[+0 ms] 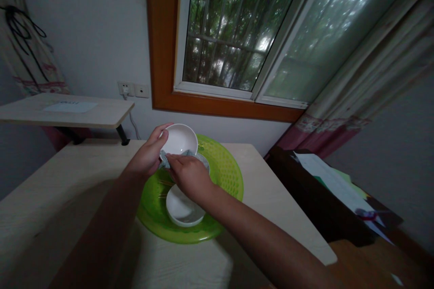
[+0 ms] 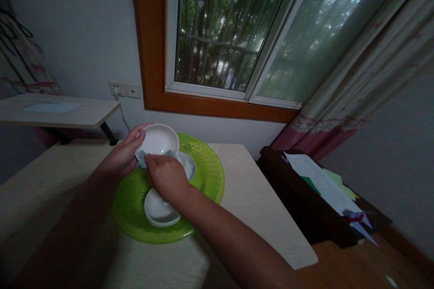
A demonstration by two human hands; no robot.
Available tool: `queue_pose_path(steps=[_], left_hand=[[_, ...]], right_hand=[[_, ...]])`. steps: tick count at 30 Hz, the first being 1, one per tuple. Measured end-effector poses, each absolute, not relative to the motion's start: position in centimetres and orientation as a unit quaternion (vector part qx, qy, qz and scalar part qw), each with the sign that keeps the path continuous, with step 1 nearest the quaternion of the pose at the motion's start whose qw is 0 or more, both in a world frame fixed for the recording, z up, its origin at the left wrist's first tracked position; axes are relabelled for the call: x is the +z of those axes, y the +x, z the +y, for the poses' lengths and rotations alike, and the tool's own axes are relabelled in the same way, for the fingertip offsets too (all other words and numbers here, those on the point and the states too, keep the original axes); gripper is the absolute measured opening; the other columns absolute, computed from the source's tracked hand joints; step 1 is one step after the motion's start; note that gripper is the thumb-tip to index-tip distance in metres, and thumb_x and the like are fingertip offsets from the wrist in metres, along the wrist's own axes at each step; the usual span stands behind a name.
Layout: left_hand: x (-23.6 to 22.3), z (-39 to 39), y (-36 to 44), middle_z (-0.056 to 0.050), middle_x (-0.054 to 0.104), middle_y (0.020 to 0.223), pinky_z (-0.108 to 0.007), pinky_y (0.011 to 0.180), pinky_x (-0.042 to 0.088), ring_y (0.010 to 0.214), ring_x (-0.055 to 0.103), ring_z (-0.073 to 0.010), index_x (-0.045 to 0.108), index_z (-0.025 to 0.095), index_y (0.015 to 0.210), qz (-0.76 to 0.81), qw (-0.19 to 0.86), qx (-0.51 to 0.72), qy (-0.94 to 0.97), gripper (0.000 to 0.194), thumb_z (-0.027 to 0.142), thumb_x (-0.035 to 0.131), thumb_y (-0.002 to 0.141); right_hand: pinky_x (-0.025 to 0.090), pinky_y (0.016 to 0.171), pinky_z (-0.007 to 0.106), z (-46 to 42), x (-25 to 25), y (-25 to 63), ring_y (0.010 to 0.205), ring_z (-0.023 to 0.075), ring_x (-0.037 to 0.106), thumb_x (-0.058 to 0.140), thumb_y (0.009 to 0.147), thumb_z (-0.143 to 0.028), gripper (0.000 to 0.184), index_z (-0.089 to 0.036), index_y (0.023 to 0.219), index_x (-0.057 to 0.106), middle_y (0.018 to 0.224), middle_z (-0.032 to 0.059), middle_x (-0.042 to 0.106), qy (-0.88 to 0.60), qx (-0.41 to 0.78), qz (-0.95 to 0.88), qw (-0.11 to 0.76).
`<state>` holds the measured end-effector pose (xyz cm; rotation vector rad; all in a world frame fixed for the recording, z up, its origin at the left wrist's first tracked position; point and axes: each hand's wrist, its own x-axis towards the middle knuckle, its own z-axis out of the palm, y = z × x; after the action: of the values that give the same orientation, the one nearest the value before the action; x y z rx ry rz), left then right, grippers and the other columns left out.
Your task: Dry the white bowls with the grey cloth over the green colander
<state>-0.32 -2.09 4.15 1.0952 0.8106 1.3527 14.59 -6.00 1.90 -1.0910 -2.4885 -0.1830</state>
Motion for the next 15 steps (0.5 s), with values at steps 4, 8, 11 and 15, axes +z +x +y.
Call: queue_pose_path(steps=[4, 8, 11, 15], left_hand=[[4.4, -2.2, -0.7, -0.005, 0.067, 0.112, -0.019, 0.068, 0.047, 0.086, 0.062, -0.0136, 0.057, 0.023, 0.131, 0.353, 0.585, 0.569, 0.458, 0.050, 0.036, 0.071, 0.084], [4.6, -2.2, -1.8, -0.005, 0.068, 0.107, -0.021, 0.065, 0.047, 0.080, 0.062, -0.0147, 0.054, 0.023, 0.136, 0.363, 0.613, 0.536, 0.453, 0.059, 0.032, 0.073, 0.081], [4.4, -2.2, -2.7, -0.006, 0.068, 0.106, -0.022, 0.063, 0.047, 0.079, 0.064, -0.0155, 0.052, 0.025, 0.140, 0.366, 0.624, 0.507, 0.470, 0.064, 0.035, 0.074, 0.081], [4.1, -2.2, -3.1, -0.007, 0.069, 0.111, -0.023, 0.062, 0.049, 0.077, 0.065, -0.0159, 0.054, 0.025, 0.139, 0.373, 0.619, 0.475, 0.502, 0.065, 0.042, 0.076, 0.080]], right_hand=[[0.055, 0.088, 0.034, -6.2, 2.3, 15.0, 0.103, 0.0227, 0.072, 0.048, 0.103, -0.017, 0.027, -0.012, 0.126, 0.060, 0.121, 0.0141, 0.073, -0.381, -0.095, -0.904, 0.171], [0.052, 0.098, 0.038, -6.0, 2.6, 16.5, 0.113, 0.0241, 0.068, 0.050, 0.102, -0.016, 0.027, -0.010, 0.126, 0.060, 0.126, 0.0151, 0.071, -0.314, -0.142, -0.926, 0.151], [0.049, 0.102, 0.040, -5.6, 2.9, 17.8, 0.112, 0.0236, 0.068, 0.050, 0.102, -0.016, 0.024, -0.009, 0.121, 0.063, 0.124, 0.0157, 0.071, -0.263, -0.177, -0.941, 0.122], [0.043, 0.111, 0.040, -4.9, 3.0, 19.2, 0.115, 0.0220, 0.067, 0.048, 0.103, -0.014, 0.024, -0.007, 0.118, 0.065, 0.122, 0.0166, 0.072, -0.206, -0.235, -0.945, 0.094]])
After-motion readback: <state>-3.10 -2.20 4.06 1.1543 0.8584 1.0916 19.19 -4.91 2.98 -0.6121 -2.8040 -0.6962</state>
